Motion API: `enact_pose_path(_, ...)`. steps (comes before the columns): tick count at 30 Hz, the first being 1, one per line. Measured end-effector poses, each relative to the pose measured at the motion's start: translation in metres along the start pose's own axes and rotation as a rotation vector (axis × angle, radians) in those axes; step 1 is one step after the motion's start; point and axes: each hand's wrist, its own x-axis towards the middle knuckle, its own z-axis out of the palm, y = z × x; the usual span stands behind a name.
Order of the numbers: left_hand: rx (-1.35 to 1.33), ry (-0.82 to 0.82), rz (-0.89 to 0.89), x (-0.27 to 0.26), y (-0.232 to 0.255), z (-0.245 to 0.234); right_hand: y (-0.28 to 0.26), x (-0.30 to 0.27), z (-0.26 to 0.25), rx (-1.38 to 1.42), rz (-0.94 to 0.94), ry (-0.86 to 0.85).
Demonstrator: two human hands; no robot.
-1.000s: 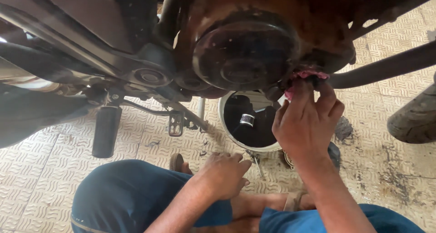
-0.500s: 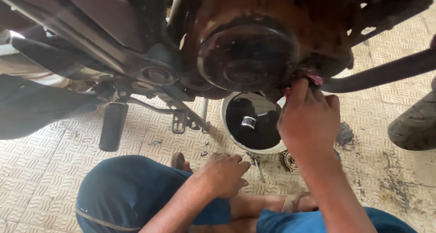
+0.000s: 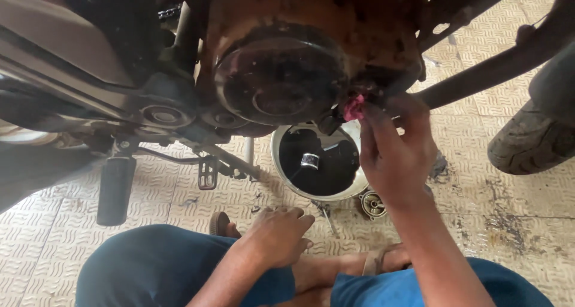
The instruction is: The person wipes the motorcycle engine with a cloth and removes the oil filter cover. They wipe the cover and the filter housing, then clean the filter cover and its components with the cloth before holding the cover up.
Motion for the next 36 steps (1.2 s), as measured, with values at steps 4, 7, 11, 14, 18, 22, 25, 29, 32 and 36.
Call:
enact_pose_path(4, -0.010, 0.030, 0.007, -0.002, -0.002, 0.003, -0.003, 0.008, -0.003, -0.242, -0.191, 0.082)
enact_pose_path(7, -0.003, 0.064, 0.021, -0.002, -0.004, 0.006, 0.020, -0.016, 0.007, -0.213, -0.168, -0.022)
enact_pose_path(11, -0.002, 0.063, 0.019, -0.003, -0.004, 0.005, 0.005, -0.016, 0.012, -0.201, -0.132, -0.082)
enact_pose_path(14, -0.010, 0.039, 0.003, -0.003, -0.003, 0.003, -0.002, -0.021, 0.019, -0.190, -0.172, -0.065)
enact_pose_path(18, -0.008, 0.010, -0.007, -0.001, -0.002, 0.003, 0.002, -0.032, 0.030, -0.214, -0.057, -0.295)
enact_pose_path(22, -0.004, 0.031, -0.004, -0.002, -0.003, 0.005, 0.009, -0.026, 0.029, -0.315, -0.116, -0.330)
enact_pose_path(25, -0.009, 0.030, -0.001, -0.003, -0.002, 0.004, 0.020, -0.029, 0.026, 0.208, -0.036, -0.324)
enact_pose_path(29, -0.014, 0.008, 0.005, -0.002, 0.002, 0.003, 0.023, -0.014, 0.012, 0.646, 0.316, -0.431)
enact_pose_path(32, -0.002, -0.027, -0.001, -0.001, 0.003, 0.005, 0.011, 0.001, 0.001, 0.647, 0.361, -0.449)
enact_pose_path(36, -0.001, -0.012, -0.008, 0.000, -0.001, 0.009, -0.011, 0.007, -0.005, -0.013, 0.190, -0.442)
